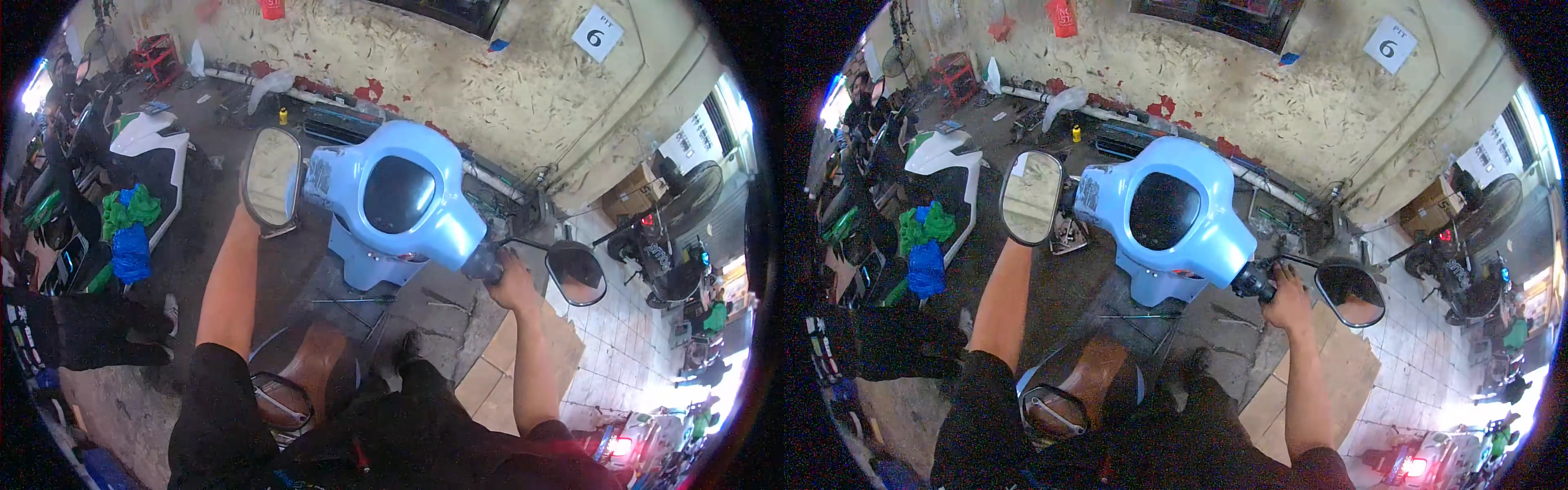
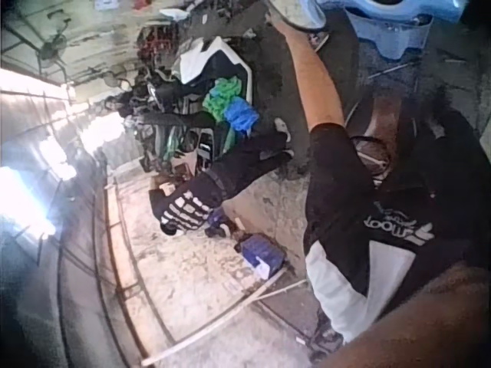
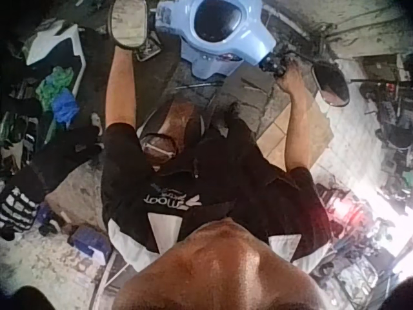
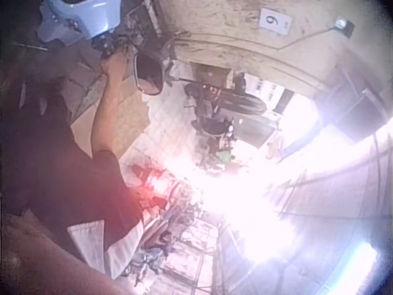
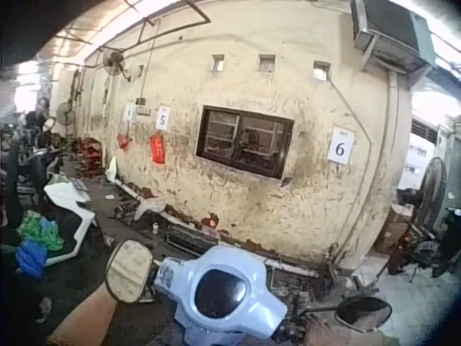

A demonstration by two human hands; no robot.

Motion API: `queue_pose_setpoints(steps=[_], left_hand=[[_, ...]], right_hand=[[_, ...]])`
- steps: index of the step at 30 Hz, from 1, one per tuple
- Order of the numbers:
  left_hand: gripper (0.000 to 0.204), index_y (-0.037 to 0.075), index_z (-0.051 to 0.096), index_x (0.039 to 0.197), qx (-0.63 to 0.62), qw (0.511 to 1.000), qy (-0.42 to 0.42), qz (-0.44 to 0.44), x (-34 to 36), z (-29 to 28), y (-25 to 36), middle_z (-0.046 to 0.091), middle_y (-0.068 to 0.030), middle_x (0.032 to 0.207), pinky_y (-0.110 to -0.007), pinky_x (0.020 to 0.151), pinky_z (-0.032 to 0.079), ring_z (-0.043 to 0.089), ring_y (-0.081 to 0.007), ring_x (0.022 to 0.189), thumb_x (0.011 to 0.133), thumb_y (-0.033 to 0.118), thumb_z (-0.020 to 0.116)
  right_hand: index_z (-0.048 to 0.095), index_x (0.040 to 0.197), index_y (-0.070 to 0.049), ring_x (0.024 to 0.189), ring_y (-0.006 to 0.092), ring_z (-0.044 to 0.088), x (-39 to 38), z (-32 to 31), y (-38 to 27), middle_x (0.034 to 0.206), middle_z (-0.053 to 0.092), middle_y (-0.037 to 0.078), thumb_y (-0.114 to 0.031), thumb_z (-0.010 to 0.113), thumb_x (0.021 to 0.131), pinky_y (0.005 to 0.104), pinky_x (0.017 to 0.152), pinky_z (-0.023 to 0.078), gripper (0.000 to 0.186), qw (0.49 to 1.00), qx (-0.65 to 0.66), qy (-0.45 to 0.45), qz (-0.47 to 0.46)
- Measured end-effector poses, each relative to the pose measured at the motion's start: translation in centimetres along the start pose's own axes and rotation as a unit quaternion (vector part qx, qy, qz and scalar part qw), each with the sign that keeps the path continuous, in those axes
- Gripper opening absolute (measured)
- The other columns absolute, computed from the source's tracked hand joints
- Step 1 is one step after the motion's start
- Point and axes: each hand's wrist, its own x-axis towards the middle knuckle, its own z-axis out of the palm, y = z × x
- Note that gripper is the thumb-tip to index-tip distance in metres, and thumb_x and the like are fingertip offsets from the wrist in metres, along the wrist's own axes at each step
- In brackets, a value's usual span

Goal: The person manipulates wires and electrical connectors inside the front panel of a blue scooter, wipes the internal housing with a cloth, and then aligns and snaps a blue plastic front cover onto the handlebar assembly.

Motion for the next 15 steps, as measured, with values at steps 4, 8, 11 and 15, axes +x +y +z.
queue_pose_setpoints(steps=[4,8,11,15], left_hand=[[0.043,0.008,0.042,0.129,0.116,0.991,0.060,0.000,-0.9,0.9,-0.1,0.043,-0.0110,0.132,-0.042,0.104,0.031,0.041,-0.0260,0.122,0.092,0.030,0.037],[0.041,0.008,0.044,0.125,0.222,0.969,0.111,-0.007,-2.8,1.6,0.6,0.044,-0.0115,0.128,-0.042,0.101,0.032,0.043,-0.0265,0.119,0.091,0.029,0.039],[0.040,0.007,0.045,0.123,0.266,0.955,0.129,-0.011,-3.6,2.0,0.3,0.045,-0.0120,0.126,-0.042,0.099,0.033,0.044,-0.0270,0.116,0.089,0.029,0.041],[0.038,0.007,0.047,0.120,0.297,0.945,0.137,-0.009,-3.6,2.4,0.1,0.047,-0.0126,0.122,-0.042,0.096,0.034,0.045,-0.0275,0.113,0.088,0.028,0.042]], right_hand=[[0.042,0.133,-0.005,0.128,0.0320,0.039,0.5,-0.7,0.4,0.136,0.044,0.018,-0.017,0.063,0.065,0.0499,0.101,0.035,0.072,1.000,0.018,-0.007,0.014],[0.041,0.134,-0.007,0.126,0.0319,0.041,1.9,-1.8,-0.3,0.135,0.045,0.017,-0.014,0.061,0.062,0.0463,0.103,0.034,0.075,0.999,0.018,-0.015,0.034],[0.040,0.135,-0.008,0.124,0.0328,0.043,2.8,-2.4,-0.5,0.135,0.045,0.017,-0.015,0.063,0.060,0.0436,0.103,0.036,0.078,0.999,-0.020,-0.028,0.031],[0.040,0.133,-0.003,0.122,0.0363,0.044,3.9,-3.3,0.0,0.134,0.044,0.020,-0.020,0.067,0.062,0.0416,0.101,0.038,0.078,0.998,-0.002,-0.069,0.003]])
